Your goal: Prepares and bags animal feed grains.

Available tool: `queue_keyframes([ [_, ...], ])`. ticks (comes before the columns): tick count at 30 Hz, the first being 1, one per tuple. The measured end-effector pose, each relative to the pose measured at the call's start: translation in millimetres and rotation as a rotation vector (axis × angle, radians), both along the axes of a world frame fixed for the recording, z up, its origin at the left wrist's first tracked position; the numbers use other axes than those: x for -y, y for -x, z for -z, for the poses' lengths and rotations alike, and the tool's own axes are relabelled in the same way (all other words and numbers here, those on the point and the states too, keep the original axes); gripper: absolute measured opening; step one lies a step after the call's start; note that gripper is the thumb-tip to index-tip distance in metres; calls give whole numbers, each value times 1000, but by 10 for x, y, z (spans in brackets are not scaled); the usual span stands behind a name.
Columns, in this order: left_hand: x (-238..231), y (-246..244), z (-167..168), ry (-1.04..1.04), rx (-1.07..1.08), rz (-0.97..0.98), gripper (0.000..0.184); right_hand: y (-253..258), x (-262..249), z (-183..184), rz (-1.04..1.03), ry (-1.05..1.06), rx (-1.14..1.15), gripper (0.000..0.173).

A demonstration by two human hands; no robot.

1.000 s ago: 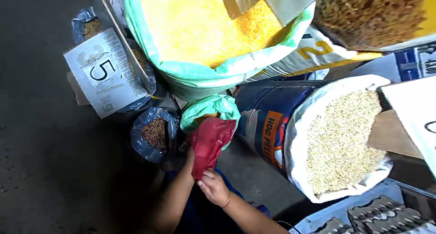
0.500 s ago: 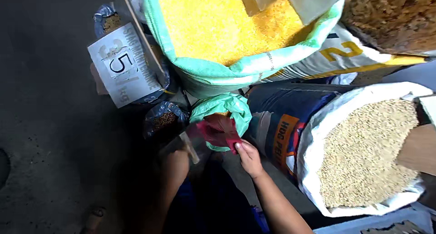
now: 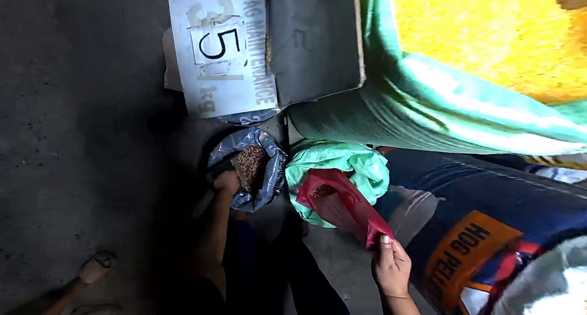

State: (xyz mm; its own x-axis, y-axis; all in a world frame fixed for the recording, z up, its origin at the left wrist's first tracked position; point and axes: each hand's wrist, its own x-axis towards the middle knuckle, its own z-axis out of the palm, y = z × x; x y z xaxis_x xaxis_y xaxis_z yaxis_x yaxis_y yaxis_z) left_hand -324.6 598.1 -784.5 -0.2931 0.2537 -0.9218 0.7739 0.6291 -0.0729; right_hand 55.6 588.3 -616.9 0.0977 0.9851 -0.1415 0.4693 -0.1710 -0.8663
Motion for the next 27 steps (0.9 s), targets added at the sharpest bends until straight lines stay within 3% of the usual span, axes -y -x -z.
queue_keyframes([
  [10,168,170,260,-341,309,-74,35,270,40,25,82,10,-40,32],
  [19,502,648,-94,-452,295,-56,34,406,-99,-90,203,11,-95,31],
  [27,691,639,-5,-527,244,-142,31,473,-19,-42,237,-12,-147,32],
])
